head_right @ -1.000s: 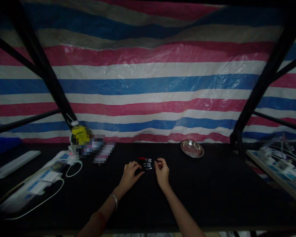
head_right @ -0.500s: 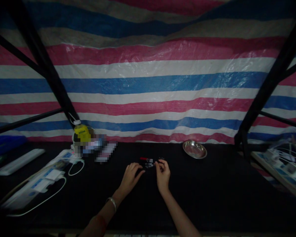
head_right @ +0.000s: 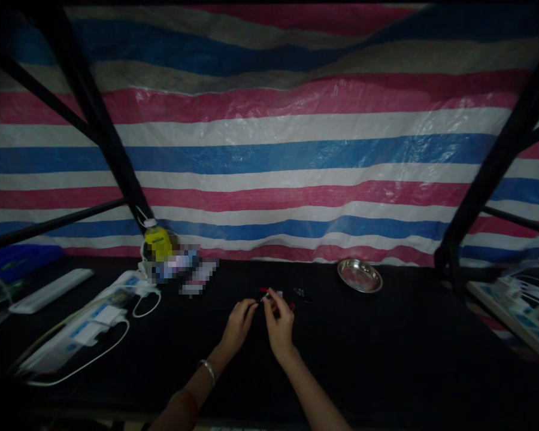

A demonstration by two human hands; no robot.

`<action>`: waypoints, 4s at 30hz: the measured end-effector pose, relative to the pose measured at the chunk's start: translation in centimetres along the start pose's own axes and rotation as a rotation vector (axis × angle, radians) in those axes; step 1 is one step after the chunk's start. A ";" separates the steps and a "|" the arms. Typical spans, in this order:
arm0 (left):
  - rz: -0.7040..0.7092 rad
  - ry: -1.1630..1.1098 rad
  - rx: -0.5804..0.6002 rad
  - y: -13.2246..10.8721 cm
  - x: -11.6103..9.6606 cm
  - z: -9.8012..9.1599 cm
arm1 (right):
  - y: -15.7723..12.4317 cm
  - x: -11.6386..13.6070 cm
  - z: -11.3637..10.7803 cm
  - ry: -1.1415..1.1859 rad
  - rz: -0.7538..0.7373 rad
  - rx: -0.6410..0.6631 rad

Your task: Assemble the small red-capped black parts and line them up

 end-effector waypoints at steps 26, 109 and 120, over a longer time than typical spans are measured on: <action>-0.118 -0.138 -0.139 0.5 0.6 -0.9 | 4.2 -1.8 -3.0 0.013 0.133 0.220; -0.051 0.347 0.209 1.3 -1.3 0.3 | 4.6 -5.1 -10.3 -0.739 -0.024 -0.041; 0.154 0.341 0.312 3.9 -7.6 6.0 | 4.6 -5.5 -10.2 -0.778 -0.060 -0.020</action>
Point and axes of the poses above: each hand's wrist, its own y-axis towards the middle knuckle, its own z-axis out of the palm, x = y × z, the point moved 4 cm from there along y, towards the middle knuckle, and after that the axes turned 7 degrees about z, right-handed, at the moved point
